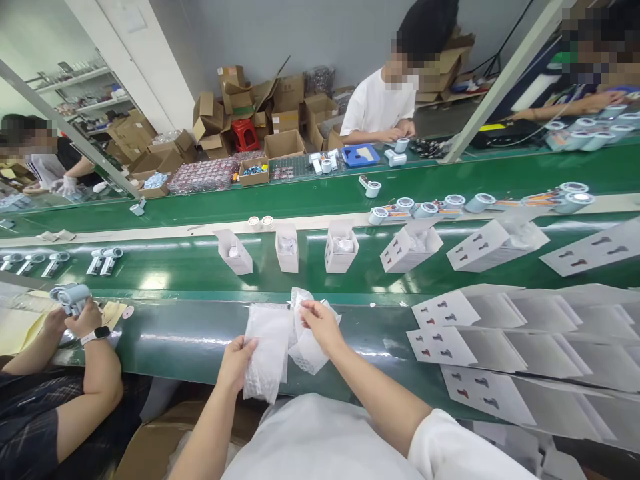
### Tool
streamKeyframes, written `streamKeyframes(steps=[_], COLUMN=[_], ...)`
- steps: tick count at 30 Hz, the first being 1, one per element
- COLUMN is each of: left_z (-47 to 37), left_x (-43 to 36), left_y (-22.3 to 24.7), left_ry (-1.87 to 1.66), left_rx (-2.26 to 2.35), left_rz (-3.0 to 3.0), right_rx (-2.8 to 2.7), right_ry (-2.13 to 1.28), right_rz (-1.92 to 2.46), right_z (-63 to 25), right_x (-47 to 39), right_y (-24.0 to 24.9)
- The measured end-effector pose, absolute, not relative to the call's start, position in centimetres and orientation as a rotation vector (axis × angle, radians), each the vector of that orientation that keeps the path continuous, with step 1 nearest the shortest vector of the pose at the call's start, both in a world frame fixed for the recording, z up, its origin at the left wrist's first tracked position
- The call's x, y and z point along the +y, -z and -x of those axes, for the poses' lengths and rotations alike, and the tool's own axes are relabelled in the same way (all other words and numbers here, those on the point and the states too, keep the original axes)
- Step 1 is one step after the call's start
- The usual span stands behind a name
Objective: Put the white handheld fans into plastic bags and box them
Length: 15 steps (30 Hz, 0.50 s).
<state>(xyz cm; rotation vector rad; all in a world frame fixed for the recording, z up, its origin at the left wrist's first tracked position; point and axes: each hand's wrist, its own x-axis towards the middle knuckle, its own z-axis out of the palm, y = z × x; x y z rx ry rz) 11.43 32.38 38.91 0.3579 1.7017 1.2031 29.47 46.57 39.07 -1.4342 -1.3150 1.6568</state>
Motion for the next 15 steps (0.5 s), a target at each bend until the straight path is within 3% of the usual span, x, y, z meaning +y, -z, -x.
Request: streamKeyframes(steps=[6, 11, 15], left_z=[-8.8, -11.4, -12.5], left_x=[33.8, 33.6, 33.1], left_y=[-35.3, -33.0, -33.6], left_ry=[-1.075, -0.952, -0.751], left_rx=[1.923, 2.210, 2.400], left_rz=[-0.419, -0.551, -0.796], right_rx=[-1.588, -1.719, -1.670], right_ry=[-1.246, -1.391, -1.428], right_rz=[1.911, 1.946, 1.860], right_z=[-33.7, -36.7, -39.2], right_x=[49.4, 49.5, 50.3], right_y=[-35.4, -33.5, -35.5])
